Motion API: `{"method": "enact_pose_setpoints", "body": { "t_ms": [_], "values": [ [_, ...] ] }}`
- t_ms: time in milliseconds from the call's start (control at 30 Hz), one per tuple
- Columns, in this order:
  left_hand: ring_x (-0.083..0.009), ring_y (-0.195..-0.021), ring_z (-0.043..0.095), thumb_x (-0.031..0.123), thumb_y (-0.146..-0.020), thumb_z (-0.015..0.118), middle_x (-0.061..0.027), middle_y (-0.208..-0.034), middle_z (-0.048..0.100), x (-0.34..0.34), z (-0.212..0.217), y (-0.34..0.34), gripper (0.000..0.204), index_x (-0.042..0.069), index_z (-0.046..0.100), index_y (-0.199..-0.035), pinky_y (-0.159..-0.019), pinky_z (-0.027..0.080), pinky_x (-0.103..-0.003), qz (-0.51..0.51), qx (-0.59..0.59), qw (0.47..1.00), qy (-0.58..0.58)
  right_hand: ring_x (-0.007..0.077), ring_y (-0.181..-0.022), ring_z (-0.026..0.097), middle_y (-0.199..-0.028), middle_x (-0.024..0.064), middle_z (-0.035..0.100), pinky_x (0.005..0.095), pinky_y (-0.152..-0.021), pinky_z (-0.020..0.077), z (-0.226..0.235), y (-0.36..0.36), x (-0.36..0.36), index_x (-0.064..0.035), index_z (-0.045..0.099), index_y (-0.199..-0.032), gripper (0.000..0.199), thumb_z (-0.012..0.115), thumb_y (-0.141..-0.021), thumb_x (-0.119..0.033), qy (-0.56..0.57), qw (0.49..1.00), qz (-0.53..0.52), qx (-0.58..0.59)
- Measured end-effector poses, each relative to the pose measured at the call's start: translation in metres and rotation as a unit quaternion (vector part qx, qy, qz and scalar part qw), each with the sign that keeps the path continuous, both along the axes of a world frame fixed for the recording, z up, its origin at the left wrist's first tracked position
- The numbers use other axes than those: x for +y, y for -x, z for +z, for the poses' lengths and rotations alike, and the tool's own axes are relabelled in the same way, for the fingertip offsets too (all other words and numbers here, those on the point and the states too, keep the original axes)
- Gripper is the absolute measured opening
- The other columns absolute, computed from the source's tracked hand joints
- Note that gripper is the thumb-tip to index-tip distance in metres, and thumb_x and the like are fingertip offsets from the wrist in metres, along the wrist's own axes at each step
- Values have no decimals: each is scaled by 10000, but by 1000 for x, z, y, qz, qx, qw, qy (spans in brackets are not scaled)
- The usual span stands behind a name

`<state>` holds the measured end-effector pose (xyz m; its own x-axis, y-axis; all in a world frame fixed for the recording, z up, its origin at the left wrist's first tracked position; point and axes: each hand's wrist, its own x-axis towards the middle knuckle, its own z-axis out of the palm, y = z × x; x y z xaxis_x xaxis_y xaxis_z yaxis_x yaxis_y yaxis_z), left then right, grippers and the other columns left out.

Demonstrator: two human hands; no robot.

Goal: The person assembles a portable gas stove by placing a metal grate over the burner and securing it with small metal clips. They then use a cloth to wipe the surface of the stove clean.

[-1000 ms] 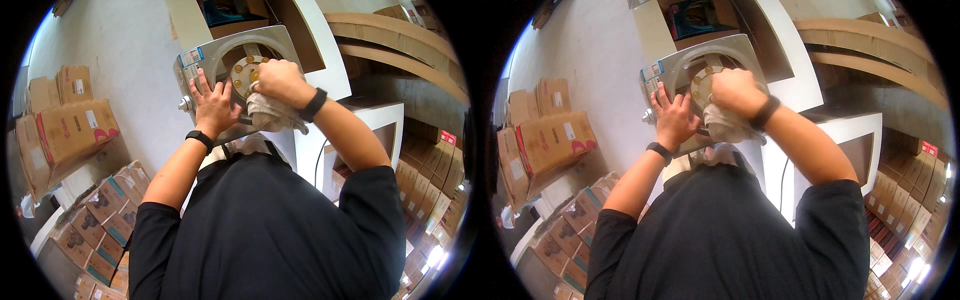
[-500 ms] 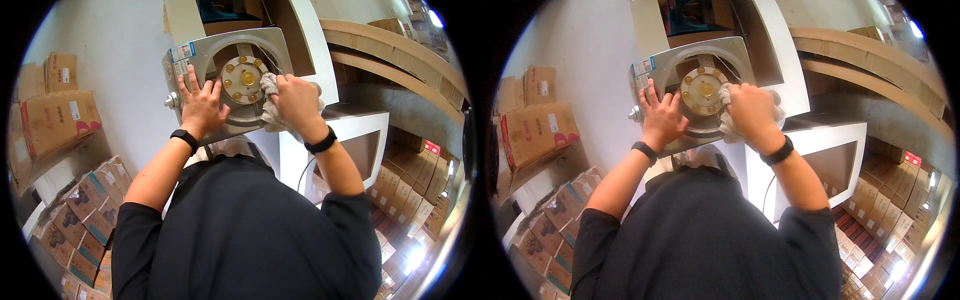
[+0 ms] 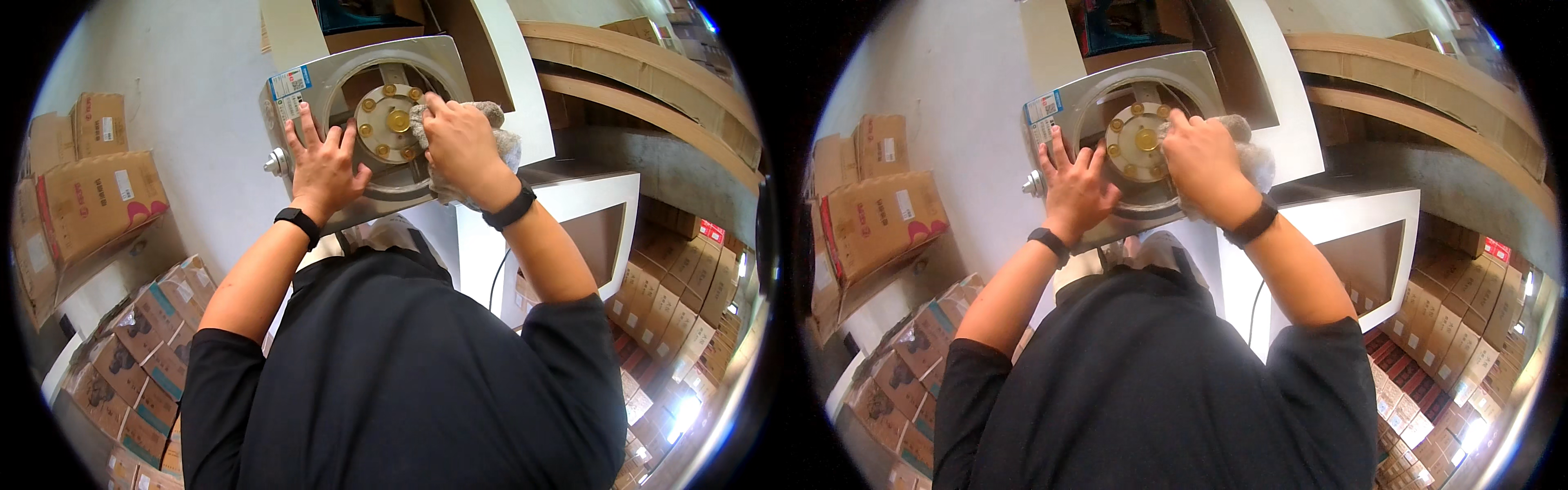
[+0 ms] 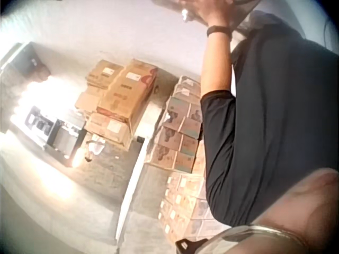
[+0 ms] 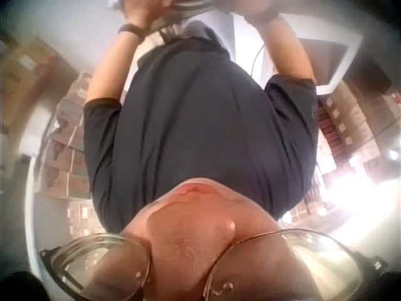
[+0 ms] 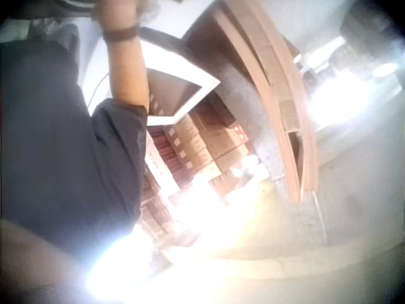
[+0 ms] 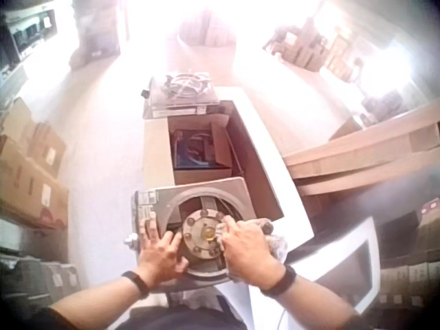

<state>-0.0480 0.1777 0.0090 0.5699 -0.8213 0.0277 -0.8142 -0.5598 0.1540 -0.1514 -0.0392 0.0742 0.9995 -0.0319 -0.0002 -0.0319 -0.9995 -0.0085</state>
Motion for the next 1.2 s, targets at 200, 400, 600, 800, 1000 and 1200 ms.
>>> {"method": "enact_pose_setpoints", "body": {
  "t_ms": [200, 400, 600, 800, 1000, 1200],
  "values": [
    [-572, -1533, 182, 447, -796, 688, -148, -1266, 637, 0, 2, 2, 760, 91, 594, -1461, -1209, 94, -755, 2, 0, 1000, 1, 260, -809, 728, -808, 71, 732, 398, -764, 567, 7, -15, 3, -94, 753, -721, 72, 706, -752, -139, -18, 990, 107, 87],
    [-574, -1536, 169, 453, -800, 689, -154, -1275, 634, 1, 0, 2, 764, 96, 588, -1468, -1210, 81, -758, 7, 6, 1000, -2, 253, -761, 736, -725, 61, 717, 403, -701, 566, 3, -20, 6, -112, 750, -693, 106, 689, -771, -148, -17, 981, 189, 47],
    [-574, -1537, 166, 452, -809, 685, -156, -1284, 632, 0, -1, 2, 760, 94, 584, -1472, -1212, 77, -756, 7, 5, 1000, -11, 265, -843, 729, -782, 77, 748, 403, -780, 539, -1, -13, 55, -100, 807, -774, 153, 690, -796, -196, 188, 955, 181, 143],
    [-574, -1536, 168, 442, -805, 688, -152, -1279, 634, 0, -1, 2, 754, 91, 586, -1465, -1212, 80, -756, 6, 3, 1000, -9, 276, -862, 720, -923, 149, 767, 392, -814, 551, -3, -5, 44, -16, 805, -855, 199, 698, -786, -168, 116, 981, 120, 95],
    [-570, -1535, 173, 429, -799, 690, -144, -1252, 639, 1, 2, 1, 747, 90, 592, -1458, -1208, 93, -758, 0, 2, 1000, -7, 335, -1001, 730, -1082, 138, 772, 416, -903, 582, -6, 30, -31, -14, 784, -1017, 303, 700, -730, -61, -283, 951, -74, -98],
    [-568, -1532, 183, 408, -796, 684, -137, -1260, 646, -1, 0, 3, 726, 88, 605, -1444, -1210, 108, -748, -1, -1, 1000, -2, 337, -1085, 721, -1222, 137, 750, 410, -964, 573, -2, 68, -5, -9, 748, -1145, 450, 727, -697, -53, -259, 926, -135, -240]
  ]
}}
